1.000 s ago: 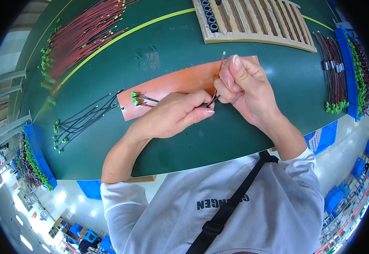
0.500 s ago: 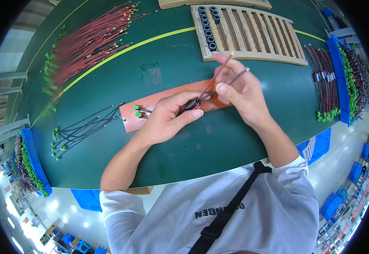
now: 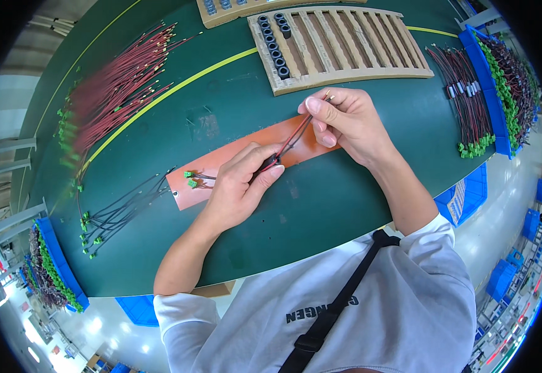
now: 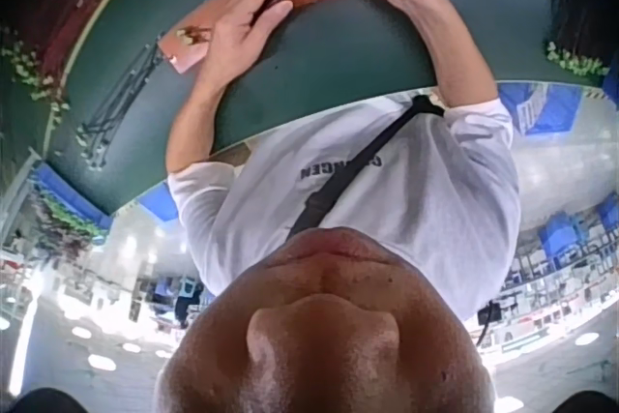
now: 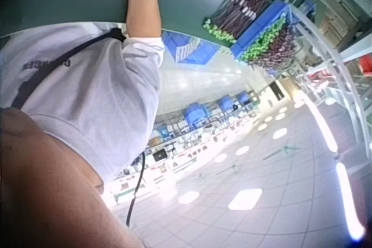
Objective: The person assembles electrical wire harnesses by inserting red and black wires into green connectors and securing them with black heat shrink tubing. The person repeatedly picks up wires, aligns them, and places the finished units into a blue bin.
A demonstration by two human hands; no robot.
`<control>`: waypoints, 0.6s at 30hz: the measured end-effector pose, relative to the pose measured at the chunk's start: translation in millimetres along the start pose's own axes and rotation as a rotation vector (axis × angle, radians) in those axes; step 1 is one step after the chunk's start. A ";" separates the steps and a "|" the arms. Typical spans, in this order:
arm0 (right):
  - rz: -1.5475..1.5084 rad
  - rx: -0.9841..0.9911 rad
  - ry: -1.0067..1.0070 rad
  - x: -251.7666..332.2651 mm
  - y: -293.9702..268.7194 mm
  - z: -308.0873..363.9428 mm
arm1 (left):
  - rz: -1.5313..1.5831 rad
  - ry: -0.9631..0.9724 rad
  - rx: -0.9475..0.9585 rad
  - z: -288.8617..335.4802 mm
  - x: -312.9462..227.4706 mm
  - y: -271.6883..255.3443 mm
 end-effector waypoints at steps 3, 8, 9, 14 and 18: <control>0.071 -0.050 -0.091 3.7 -2.5 -1.2 | 0.187 -0.123 -0.198 2.7 14.8 -0.8; 0.115 -0.096 -0.145 2.9 -5.3 -2.1 | 0.260 -0.161 -0.287 4.7 17.7 2.5; 0.112 -0.100 -0.151 3.8 -6.2 -2.3 | 0.242 -0.170 -0.288 3.5 17.2 1.6; 0.204 -0.174 -0.222 11.5 -14.6 -4.4 | -0.019 -0.034 -0.324 2.2 3.6 -5.7; 0.694 -0.303 -0.910 51.5 -2.9 9.5 | -0.372 0.286 -0.314 -5.9 -11.5 -12.3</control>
Point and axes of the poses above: each hand's wrist, its own z-axis away from the middle knuckle, its own y-axis out of the palm, x = y × z, the point moved 6 cm from there along -z, towards the middle knuckle, and after that the axes turned 12 degrees about -x, right-handed, at the moved point
